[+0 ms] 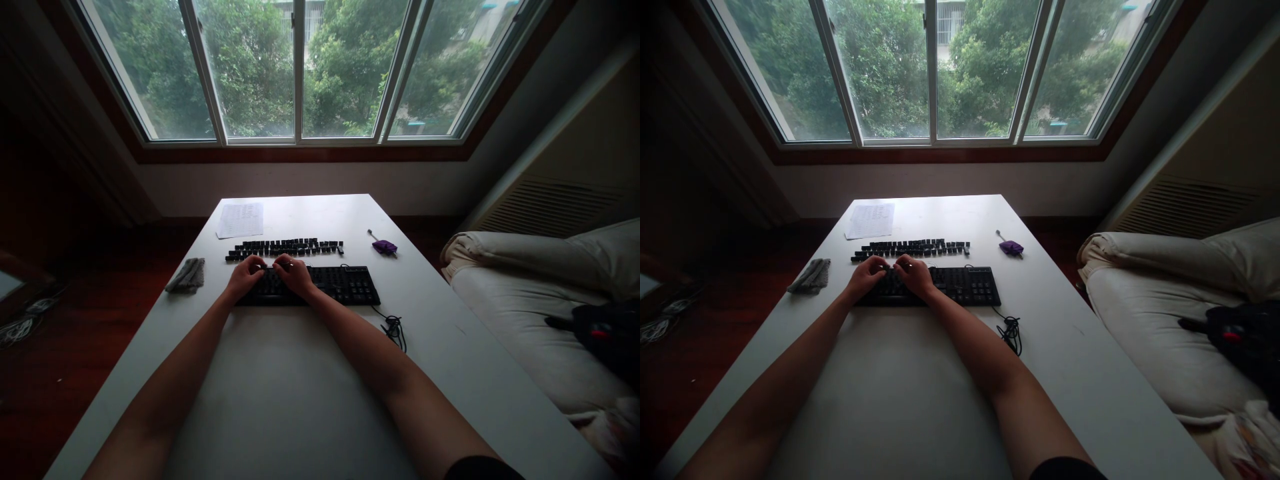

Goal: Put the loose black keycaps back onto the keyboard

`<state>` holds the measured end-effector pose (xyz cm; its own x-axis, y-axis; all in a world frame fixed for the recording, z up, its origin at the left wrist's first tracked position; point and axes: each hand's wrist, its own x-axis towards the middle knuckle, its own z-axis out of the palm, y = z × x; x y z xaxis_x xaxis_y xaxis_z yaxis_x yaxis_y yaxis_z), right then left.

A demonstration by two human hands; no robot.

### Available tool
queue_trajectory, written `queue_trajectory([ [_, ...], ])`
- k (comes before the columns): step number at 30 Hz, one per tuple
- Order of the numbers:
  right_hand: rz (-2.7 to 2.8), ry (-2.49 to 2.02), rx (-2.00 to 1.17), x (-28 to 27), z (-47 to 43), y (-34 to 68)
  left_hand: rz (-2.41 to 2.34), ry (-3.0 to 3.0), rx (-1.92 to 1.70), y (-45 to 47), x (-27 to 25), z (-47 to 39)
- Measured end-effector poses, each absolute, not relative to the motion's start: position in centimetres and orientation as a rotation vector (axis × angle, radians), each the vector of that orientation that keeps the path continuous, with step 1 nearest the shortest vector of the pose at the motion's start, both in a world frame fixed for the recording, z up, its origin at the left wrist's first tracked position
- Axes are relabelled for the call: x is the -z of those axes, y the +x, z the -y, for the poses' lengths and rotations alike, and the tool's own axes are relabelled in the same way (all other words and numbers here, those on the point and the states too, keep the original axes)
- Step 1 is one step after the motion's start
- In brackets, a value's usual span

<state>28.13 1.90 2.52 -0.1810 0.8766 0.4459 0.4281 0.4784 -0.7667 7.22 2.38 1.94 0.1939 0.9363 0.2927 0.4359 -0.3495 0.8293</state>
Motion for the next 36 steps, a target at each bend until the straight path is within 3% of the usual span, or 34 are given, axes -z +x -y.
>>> queue_trajectory([
  [21,1.807,-1.101,-0.596,-2.4,-1.9,28.0,-1.955,2.018,-1.132,4.9,-2.1,-3.9],
  [29,1.808,-1.085,-0.592,-2.2,-2.1,28.0,-1.987,2.372,-0.769,5.8,-2.5,-5.3],
  [36,1.817,-1.093,-0.590,-2.4,-1.9,28.0,-1.972,2.519,-0.668,6.7,-2.8,-6.9],
])
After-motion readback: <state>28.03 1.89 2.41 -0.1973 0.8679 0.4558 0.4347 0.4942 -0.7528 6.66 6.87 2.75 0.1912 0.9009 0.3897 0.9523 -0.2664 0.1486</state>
